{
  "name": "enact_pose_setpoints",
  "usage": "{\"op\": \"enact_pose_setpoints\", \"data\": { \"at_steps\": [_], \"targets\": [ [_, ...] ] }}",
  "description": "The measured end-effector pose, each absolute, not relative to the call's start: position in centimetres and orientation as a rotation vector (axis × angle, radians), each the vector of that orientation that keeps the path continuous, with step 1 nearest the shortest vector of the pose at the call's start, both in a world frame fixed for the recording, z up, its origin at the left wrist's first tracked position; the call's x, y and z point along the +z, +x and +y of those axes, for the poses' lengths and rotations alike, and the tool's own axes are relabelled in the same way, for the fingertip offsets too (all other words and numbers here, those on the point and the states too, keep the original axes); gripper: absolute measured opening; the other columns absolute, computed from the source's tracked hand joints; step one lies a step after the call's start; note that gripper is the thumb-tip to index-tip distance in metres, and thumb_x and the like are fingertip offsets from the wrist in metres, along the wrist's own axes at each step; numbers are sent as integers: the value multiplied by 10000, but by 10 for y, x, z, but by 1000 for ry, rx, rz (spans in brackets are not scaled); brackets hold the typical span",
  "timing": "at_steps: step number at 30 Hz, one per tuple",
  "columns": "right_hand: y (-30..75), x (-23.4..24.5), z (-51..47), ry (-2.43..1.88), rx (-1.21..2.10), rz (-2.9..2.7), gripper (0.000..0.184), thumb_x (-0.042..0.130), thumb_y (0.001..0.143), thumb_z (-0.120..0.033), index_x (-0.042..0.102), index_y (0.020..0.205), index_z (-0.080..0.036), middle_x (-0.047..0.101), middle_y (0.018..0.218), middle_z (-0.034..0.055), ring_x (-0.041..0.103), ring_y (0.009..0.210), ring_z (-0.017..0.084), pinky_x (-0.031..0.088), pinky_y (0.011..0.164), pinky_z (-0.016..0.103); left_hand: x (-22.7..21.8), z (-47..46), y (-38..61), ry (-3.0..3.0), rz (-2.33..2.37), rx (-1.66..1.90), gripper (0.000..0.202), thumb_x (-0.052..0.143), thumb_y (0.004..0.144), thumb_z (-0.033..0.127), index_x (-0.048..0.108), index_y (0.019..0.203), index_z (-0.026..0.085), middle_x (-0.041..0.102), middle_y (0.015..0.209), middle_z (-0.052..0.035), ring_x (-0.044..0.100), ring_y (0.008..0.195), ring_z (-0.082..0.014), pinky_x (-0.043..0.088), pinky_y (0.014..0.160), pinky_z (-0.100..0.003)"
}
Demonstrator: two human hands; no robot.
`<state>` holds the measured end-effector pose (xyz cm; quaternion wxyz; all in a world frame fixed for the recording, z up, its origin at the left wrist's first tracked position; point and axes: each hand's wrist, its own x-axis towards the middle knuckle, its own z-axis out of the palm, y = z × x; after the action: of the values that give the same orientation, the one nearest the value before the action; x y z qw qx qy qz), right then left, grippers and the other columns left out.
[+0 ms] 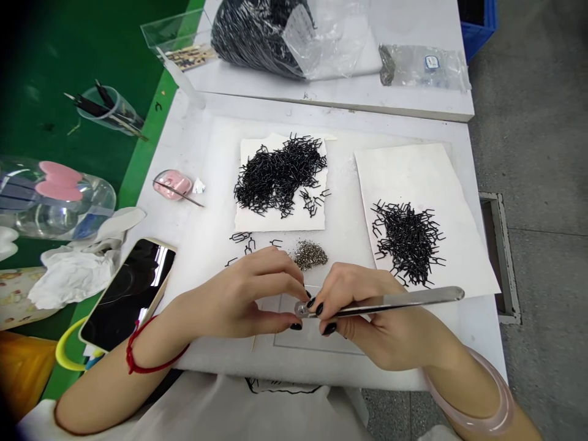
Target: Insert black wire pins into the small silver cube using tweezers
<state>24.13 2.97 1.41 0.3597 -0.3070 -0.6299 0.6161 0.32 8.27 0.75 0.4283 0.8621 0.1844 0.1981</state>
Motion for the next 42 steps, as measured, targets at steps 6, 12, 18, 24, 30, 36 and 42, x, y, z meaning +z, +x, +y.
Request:
{"op": "enact_pose_setpoints", "data": {
  "at_steps": [6,12,18,24,30,36,42],
  "targets": [
    [242,15,30,-804,1602,-1612,287,547,899,-17,622,1032,-261,674,901,41,690,853,157,587,725,271,9,83,3,2158,463,485,157,688,851,251,671,966,147,650,913,-74,602,830,-185,457,792,-308],
    [243,17,29,-792,1622,-1615,312,557,895,-17,631,1059,-272,675,905,33,686,849,149,583,698,244,9,83,3,2156,474,469,156,696,847,248,674,960,142,651,918,-85,604,828,-186,455,798,-316],
    [243,15,29,-801,1646,-1598,359,547,887,8,629,1064,-293,674,900,19,682,901,154,593,756,270,9,83,3,2149,472,478,153,696,844,232,672,961,138,648,917,-80,602,830,-182,451,803,-314],
    [242,15,28,-817,1637,-1613,327,547,893,-7,632,1051,-281,673,894,31,683,807,149,595,691,267,8,82,3,2132,483,468,161,704,837,243,675,966,149,646,912,-71,603,824,-186,460,785,-317],
    [249,23,35,-953,1429,-1552,126,572,926,-164,609,986,-268,629,912,34,676,685,155,584,548,276,12,84,1,2120,506,489,240,740,817,286,667,1002,152,656,947,-66,612,853,-179,488,791,-302],
    [264,20,45,-1467,953,-1516,58,604,924,-244,634,973,-234,613,843,29,649,672,152,498,483,250,15,94,-9,2166,758,658,108,568,924,187,605,1021,157,654,930,-55,607,885,-156,517,793,-286],
    [260,10,50,-1541,792,-1626,339,424,1006,-414,646,896,-183,598,730,30,638,670,166,508,611,325,0,97,-13,2391,1130,586,91,577,925,215,625,928,138,611,863,-23,592,841,-169,514,763,-346]
  ]
}}
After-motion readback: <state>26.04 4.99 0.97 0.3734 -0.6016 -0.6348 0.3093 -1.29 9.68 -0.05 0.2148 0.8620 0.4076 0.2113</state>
